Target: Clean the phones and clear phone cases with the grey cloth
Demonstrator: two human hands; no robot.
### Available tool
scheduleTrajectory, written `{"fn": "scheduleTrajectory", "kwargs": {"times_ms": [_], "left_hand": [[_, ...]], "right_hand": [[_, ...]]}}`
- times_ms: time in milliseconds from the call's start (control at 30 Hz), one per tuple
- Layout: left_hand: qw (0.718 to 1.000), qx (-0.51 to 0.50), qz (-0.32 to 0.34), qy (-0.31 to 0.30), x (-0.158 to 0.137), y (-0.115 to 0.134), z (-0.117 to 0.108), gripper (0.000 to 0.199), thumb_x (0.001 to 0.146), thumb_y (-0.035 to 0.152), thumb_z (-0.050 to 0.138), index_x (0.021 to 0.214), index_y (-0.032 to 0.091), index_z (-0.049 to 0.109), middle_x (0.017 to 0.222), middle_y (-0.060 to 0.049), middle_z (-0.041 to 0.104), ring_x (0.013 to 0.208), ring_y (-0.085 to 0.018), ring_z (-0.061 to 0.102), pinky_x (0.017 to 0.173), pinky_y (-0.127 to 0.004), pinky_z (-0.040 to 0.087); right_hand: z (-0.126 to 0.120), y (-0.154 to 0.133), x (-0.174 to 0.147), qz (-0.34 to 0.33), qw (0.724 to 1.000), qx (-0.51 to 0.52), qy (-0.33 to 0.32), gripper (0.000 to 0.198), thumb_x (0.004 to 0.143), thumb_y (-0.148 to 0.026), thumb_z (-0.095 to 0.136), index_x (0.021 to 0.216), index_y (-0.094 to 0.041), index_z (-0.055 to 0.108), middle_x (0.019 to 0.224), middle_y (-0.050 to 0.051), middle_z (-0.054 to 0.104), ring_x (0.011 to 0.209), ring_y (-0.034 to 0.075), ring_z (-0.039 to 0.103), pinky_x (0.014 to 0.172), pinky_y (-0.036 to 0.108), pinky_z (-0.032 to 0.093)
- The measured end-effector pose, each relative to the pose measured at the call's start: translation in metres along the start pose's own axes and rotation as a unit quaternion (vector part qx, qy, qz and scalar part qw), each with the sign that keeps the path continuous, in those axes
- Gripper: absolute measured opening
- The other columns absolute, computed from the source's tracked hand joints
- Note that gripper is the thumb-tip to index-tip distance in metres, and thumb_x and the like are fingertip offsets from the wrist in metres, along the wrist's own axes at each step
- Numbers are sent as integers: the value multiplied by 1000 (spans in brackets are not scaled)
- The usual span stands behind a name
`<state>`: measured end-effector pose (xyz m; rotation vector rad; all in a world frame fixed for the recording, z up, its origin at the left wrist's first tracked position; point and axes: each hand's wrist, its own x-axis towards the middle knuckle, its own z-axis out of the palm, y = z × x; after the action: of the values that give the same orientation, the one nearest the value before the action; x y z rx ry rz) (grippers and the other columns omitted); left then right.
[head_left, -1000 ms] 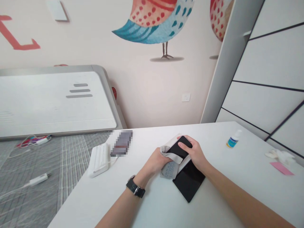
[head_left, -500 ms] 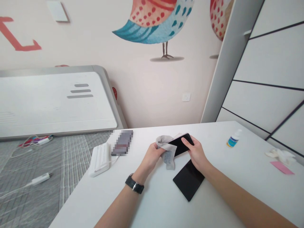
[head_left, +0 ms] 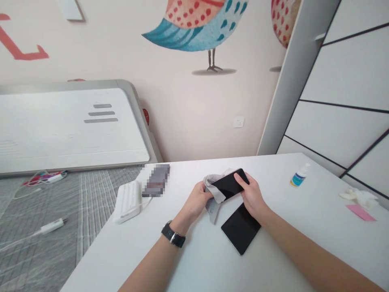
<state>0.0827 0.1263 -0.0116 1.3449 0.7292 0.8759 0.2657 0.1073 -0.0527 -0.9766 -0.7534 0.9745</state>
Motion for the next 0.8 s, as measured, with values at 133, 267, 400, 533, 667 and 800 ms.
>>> {"fn": "scheduleTrajectory", "kwargs": {"times_ms": [133,267,400,533,667,800], "left_hand": [[1000,-12,-25,-6,-1,-3,0,29,67,36,88,83,15,78,78,-6,76,66,-17,63,67,-26,49],[999,11,-41,29,0,-11,-6,27,73,39,85,70,14,74,64,-2,69,54,-13,55,53,-22,39],[999,2,-32,-11,-1,-9,-5,27,75,40,84,71,15,74,67,-1,70,58,-13,56,57,-23,43],[996,-26,-26,-86,-4,-2,-1,30,70,39,87,87,16,77,80,-4,74,71,-18,64,74,-28,52],[991,-28,-32,-128,-6,0,-3,33,74,42,85,92,16,76,81,-4,74,71,-18,64,75,-30,52],[990,-4,-36,-136,-5,2,-7,27,77,39,83,85,15,73,75,-1,69,70,-15,58,71,-26,48]], "right_hand": [[2,-2,-1,3,1000,13,-2,44,70,-55,89,95,-23,73,103,6,78,98,30,71,91,43,57],[2,-7,-1,-5,1000,14,-9,43,71,-53,89,98,-23,75,106,6,78,100,29,70,94,42,55],[0,-11,2,-7,1000,8,-18,36,72,-50,87,93,-23,75,101,5,77,98,28,69,93,42,55],[-2,-16,5,-8,998,0,-59,30,73,-43,85,95,-25,75,100,3,77,97,28,68,91,40,54],[-4,-21,4,-23,995,-28,-88,25,77,-42,83,91,-25,71,92,0,72,88,23,64,80,33,52],[-6,-24,4,-43,990,-72,-112,27,79,-44,84,87,-24,68,82,-2,65,79,18,58,73,27,48]]}}
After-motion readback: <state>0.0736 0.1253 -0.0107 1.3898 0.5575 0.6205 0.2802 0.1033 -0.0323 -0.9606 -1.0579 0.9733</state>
